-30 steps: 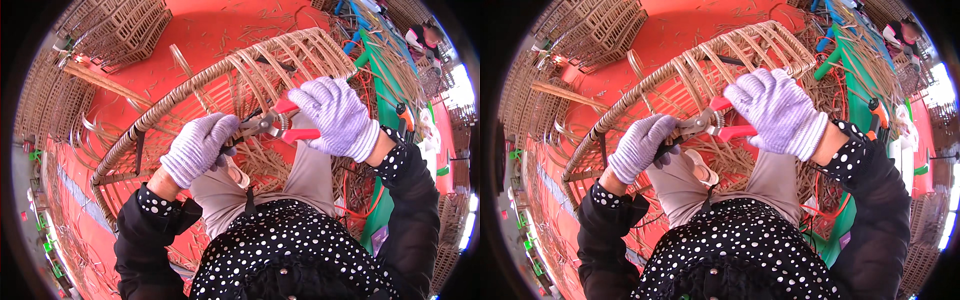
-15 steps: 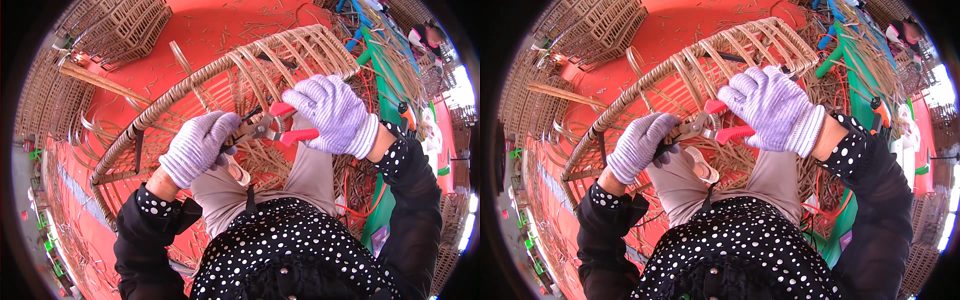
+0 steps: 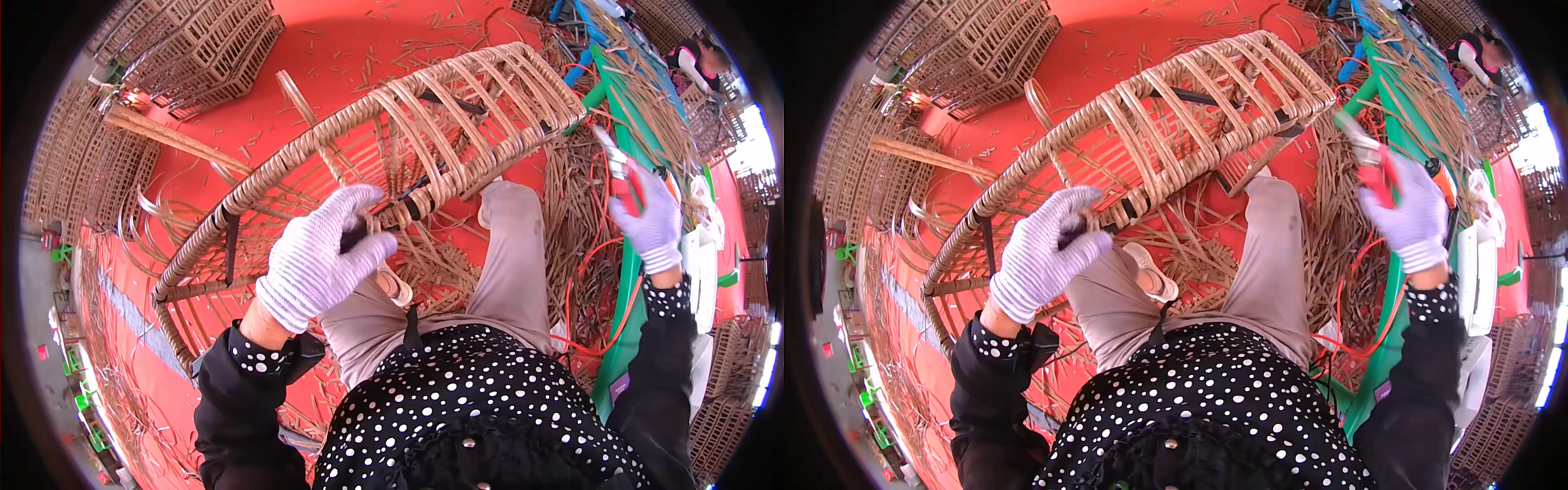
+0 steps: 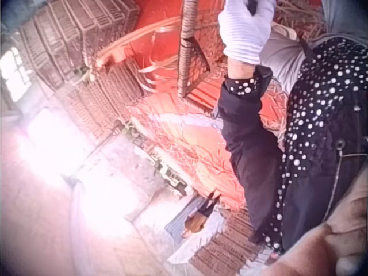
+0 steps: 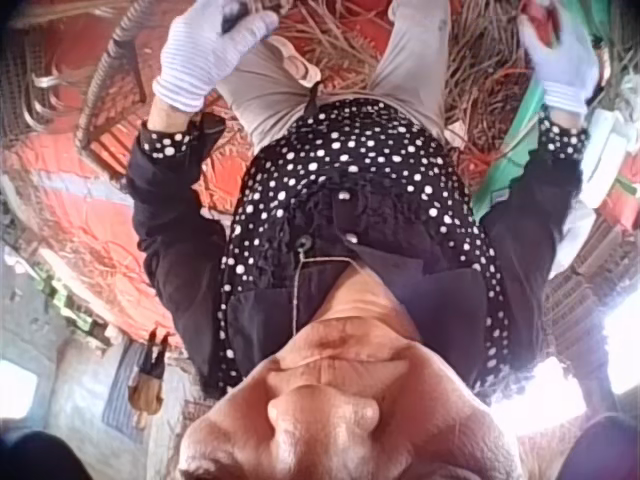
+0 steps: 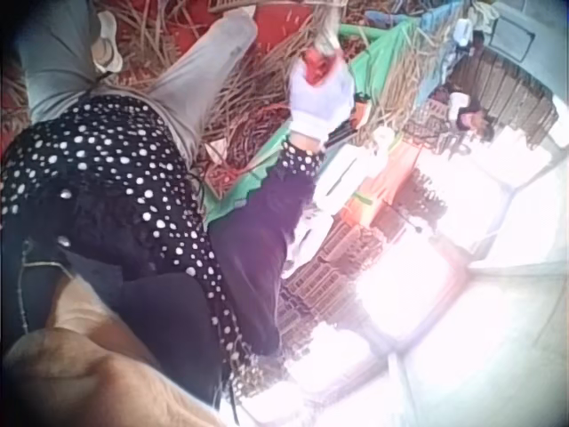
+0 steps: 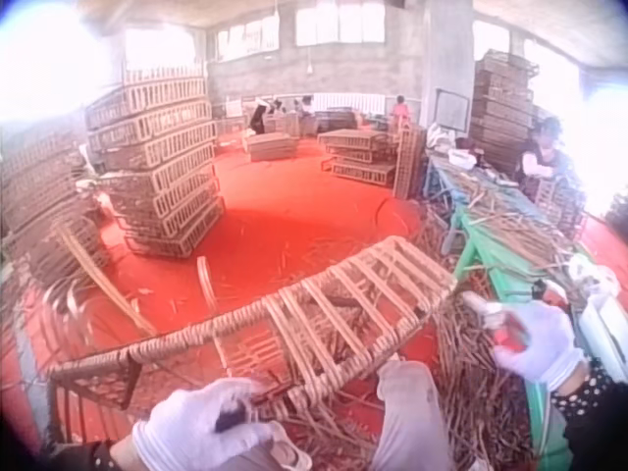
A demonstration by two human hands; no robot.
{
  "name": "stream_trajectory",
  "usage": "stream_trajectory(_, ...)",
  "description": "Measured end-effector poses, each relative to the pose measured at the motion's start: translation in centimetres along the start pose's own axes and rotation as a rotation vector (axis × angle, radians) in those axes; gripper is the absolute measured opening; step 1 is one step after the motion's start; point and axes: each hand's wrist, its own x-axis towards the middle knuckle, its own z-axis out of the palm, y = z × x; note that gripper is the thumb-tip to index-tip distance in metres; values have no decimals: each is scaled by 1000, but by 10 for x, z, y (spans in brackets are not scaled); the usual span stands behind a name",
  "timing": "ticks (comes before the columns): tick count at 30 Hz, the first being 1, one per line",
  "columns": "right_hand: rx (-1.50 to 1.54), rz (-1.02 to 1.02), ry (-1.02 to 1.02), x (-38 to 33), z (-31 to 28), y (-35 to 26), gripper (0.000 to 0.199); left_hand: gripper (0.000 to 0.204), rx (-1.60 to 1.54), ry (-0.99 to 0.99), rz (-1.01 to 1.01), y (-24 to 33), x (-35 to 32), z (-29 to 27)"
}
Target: The person weaves rattan strips around a metal frame, securing them with a pneumatic nailer and trimming excess material with shears. They use a wooden stick to tighten the weave and tuck loose ends by hand while rotating the frame to reach different sections.
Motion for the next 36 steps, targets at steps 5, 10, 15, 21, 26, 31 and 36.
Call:
stream_trajectory(5, -364, 846, -381, -127, -21, 145, 71, 42, 516, 181, 243, 5, -3, 7)
stream_trajectory(10, -498, 1134, -544, -215, -17, 199, 68, 48, 624, 314, 530, 12, 22, 11)
stream_trajectory(15, -497, 1159, -542, -218, -9, 200, 63, 40, 535, 226, 417, 16, 38, 27)
stream_trajectory(21, -507, 853, -226, -144, -2, 150, 54, 36, 427, 181, 389, 11, 33, 21)
stream_trajectory(26, 312, 310, 68, -36, 16, 17, 26, 34, 456, 196, 415, 9, 30, 22)
stream_trajectory(31, 856, -115, -163, 36, 23, -130, 32, 40, 475, 116, 338, 11, 28, 23)
stream_trajectory(36, 1199, 54, -524, 77, 35, -191, 43, 38, 486, 15, 316, 12, 27, 19)
